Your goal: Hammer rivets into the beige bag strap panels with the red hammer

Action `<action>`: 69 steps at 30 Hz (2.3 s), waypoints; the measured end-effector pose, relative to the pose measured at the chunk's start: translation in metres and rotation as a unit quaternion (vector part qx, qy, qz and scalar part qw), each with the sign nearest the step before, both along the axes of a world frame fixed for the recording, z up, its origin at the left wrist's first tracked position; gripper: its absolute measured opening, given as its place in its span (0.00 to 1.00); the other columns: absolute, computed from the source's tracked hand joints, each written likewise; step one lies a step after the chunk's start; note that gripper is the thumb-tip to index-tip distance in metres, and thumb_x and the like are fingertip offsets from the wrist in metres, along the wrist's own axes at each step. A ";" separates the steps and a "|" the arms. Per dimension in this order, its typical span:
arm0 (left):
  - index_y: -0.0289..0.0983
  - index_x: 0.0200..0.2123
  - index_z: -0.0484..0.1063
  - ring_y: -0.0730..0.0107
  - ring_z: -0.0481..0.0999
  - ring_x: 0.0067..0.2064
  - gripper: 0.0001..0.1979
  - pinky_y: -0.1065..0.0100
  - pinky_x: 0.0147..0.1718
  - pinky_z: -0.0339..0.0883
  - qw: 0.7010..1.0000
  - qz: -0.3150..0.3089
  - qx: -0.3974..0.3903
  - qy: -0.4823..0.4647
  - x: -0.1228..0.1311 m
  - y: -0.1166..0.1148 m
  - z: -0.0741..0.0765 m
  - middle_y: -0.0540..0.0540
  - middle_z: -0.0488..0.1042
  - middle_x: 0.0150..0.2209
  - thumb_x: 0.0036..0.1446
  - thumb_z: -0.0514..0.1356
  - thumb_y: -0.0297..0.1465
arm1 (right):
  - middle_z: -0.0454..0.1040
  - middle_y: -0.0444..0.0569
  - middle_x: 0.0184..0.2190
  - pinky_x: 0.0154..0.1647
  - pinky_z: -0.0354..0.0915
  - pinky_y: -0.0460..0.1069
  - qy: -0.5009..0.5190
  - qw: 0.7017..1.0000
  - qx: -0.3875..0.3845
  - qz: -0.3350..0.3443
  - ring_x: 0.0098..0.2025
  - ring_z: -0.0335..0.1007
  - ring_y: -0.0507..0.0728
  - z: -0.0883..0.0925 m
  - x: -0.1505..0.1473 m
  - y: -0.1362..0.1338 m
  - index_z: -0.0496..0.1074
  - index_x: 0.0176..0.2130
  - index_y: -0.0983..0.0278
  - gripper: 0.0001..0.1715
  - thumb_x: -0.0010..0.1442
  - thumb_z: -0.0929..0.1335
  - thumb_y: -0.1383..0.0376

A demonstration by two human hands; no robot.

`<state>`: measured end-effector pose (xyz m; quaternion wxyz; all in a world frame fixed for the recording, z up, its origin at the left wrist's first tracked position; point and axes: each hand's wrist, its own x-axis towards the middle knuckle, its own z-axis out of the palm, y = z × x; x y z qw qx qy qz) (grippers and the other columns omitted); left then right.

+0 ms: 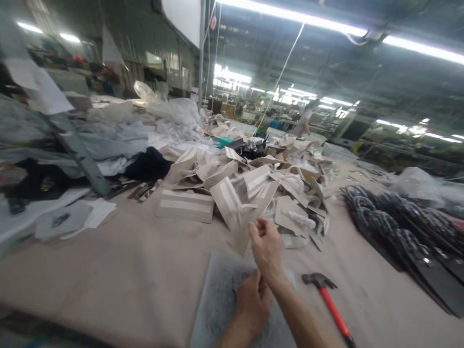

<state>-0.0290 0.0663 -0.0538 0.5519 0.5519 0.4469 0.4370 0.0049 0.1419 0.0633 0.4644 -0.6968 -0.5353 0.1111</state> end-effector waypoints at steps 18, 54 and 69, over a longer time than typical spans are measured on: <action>0.36 0.44 0.74 0.56 0.77 0.39 0.12 0.61 0.41 0.66 0.994 0.004 0.068 0.090 0.003 -0.001 -0.001 0.40 0.79 0.38 0.57 0.59 0.34 | 0.76 0.47 0.34 0.45 0.63 0.50 -0.056 0.990 -0.083 0.095 0.39 0.71 0.57 0.035 0.051 0.007 0.68 0.60 0.61 0.27 0.62 0.64 0.64; 0.36 0.45 0.72 0.65 0.79 0.40 0.18 0.68 0.42 0.70 0.995 -0.094 0.012 -0.023 0.044 0.008 -0.011 0.42 0.81 0.41 0.56 0.67 0.39 | 0.76 0.57 0.42 0.41 0.70 0.55 -0.095 0.982 -0.114 -0.113 0.39 0.75 0.62 -0.090 0.187 -0.228 0.68 0.56 0.67 0.27 0.68 0.58 0.53; 0.35 0.42 0.73 0.65 0.78 0.39 0.16 0.70 0.40 0.69 0.994 -0.104 -0.005 -0.029 0.046 0.007 -0.007 0.43 0.81 0.39 0.55 0.67 0.39 | 0.72 0.53 0.37 0.41 0.61 0.54 -0.311 0.890 -0.308 -0.128 0.42 0.70 0.65 -0.121 0.262 -0.237 0.72 0.44 0.65 0.15 0.65 0.67 0.56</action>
